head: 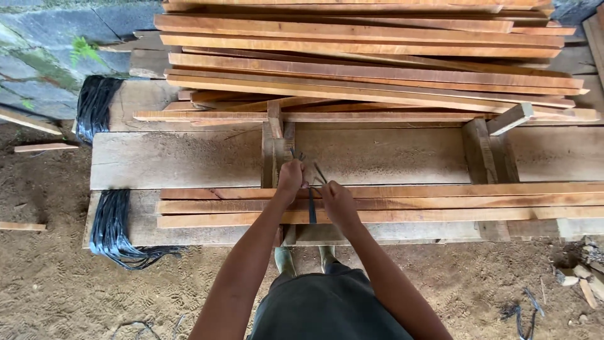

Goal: Bundling long thin wood strips together using rubber ties in a workshop environment.

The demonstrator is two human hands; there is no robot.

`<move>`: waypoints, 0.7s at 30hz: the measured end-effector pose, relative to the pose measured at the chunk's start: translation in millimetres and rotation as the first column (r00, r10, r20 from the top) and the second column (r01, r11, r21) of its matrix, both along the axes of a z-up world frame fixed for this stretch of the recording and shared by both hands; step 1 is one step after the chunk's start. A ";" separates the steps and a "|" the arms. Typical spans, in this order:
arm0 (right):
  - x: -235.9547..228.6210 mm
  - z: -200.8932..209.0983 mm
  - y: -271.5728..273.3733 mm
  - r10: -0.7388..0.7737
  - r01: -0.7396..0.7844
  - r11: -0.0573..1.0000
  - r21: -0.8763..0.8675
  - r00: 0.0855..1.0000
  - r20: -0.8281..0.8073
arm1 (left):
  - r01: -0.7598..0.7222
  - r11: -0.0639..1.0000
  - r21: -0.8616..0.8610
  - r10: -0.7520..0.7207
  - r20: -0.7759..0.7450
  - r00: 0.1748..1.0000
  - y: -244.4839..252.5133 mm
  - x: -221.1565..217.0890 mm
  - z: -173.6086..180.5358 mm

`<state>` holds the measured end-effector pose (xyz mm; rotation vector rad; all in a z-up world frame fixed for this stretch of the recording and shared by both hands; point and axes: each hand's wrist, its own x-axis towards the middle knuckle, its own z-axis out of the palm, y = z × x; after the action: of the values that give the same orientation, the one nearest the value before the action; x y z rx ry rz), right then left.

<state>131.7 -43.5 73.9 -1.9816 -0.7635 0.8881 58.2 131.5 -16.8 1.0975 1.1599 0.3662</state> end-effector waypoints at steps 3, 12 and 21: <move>-10.9 37.4 3.1 0.236 -0.224 0.971 -0.077 0.943 0.234 | 0.015 0.998 0.067 -0.014 -0.013 1.000 -10.1 0.8 44.3; -14.9 -28.7 0.5 0.493 -0.413 0.866 -0.282 0.607 0.624 | 0.029 0.990 0.140 -0.031 0.010 0.999 -18.5 -7.0 62.0; -15.7 -20.3 9.0 0.544 -0.415 0.838 -0.354 0.675 0.498 | 0.363 0.854 0.373 -0.343 -0.120 0.932 -14.9 -36.1 54.5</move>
<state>116.0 -34.4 53.6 -2.3185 -1.6818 0.6511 22.1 116.6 37.7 1.6504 0.9180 0.2868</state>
